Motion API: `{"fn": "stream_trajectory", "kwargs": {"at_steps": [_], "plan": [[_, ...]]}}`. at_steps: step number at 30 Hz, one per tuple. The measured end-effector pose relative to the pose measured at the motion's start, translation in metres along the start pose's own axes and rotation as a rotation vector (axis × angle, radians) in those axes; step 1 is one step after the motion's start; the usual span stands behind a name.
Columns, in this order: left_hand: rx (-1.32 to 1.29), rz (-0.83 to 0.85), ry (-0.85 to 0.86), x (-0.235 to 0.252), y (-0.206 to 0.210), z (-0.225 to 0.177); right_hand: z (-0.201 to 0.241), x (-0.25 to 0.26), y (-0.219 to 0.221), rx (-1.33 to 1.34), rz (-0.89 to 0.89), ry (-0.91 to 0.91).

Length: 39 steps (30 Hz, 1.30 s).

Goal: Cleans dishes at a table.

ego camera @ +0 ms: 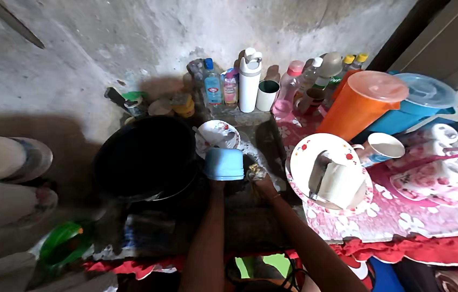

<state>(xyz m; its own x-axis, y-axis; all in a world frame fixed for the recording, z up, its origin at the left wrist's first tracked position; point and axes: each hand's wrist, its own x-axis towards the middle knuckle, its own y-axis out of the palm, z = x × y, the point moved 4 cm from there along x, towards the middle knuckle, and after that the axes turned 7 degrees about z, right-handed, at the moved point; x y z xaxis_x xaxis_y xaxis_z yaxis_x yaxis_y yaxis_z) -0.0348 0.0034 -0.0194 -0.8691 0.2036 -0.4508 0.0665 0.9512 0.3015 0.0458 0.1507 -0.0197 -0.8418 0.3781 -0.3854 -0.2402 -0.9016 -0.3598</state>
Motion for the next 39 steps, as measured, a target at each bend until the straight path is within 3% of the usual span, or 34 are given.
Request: {"fn": "stream_trajectory", "kwargs": {"at_steps": [2,4,6,9,13,16,20,24,26,29,34,36,39], "plan": [[-0.143,-0.006,0.050,0.022,-0.009,0.014,0.000,-0.003,0.001,0.194,-0.045,0.085],[0.073,-0.020,0.057,0.020,-0.010,-0.003,0.003,-0.011,-0.001,0.343,-0.059,0.160],[0.395,-0.016,0.051,0.005,-0.013,-0.027,0.019,-0.022,-0.009,0.357,-0.073,0.029],[0.806,0.057,0.009,-0.020,-0.012,-0.064,0.045,-0.037,-0.027,0.163,-0.191,-0.254],[0.993,0.149,-0.044,-0.031,-0.010,-0.088,0.084,-0.053,-0.040,-0.274,-0.340,-0.425],[1.129,0.226,-0.130,-0.032,-0.011,-0.086,0.099,-0.046,-0.028,-0.482,-0.178,-0.406],[1.173,0.325,-0.128,-0.026,-0.005,-0.069,0.097,-0.017,0.005,-0.780,0.248,-0.228],[1.187,0.348,-0.092,-0.017,0.005,-0.040,0.072,0.010,0.044,-0.765,0.646,-0.244],[1.192,0.322,-0.092,-0.015,0.007,-0.039,0.070,0.012,0.050,-0.752,0.762,-0.248],[1.266,0.332,-0.074,-0.016,0.006,-0.045,0.067,0.009,0.037,-0.914,0.742,-0.151],[1.283,0.337,-0.061,-0.018,0.006,-0.048,0.075,0.022,0.025,-1.048,0.425,0.092],[1.283,0.332,-0.083,-0.017,0.006,-0.049,0.078,0.029,0.038,-0.972,0.416,0.053],[1.288,0.298,-0.096,-0.014,0.007,-0.047,0.074,0.032,0.059,-0.766,0.616,-0.137]]}}
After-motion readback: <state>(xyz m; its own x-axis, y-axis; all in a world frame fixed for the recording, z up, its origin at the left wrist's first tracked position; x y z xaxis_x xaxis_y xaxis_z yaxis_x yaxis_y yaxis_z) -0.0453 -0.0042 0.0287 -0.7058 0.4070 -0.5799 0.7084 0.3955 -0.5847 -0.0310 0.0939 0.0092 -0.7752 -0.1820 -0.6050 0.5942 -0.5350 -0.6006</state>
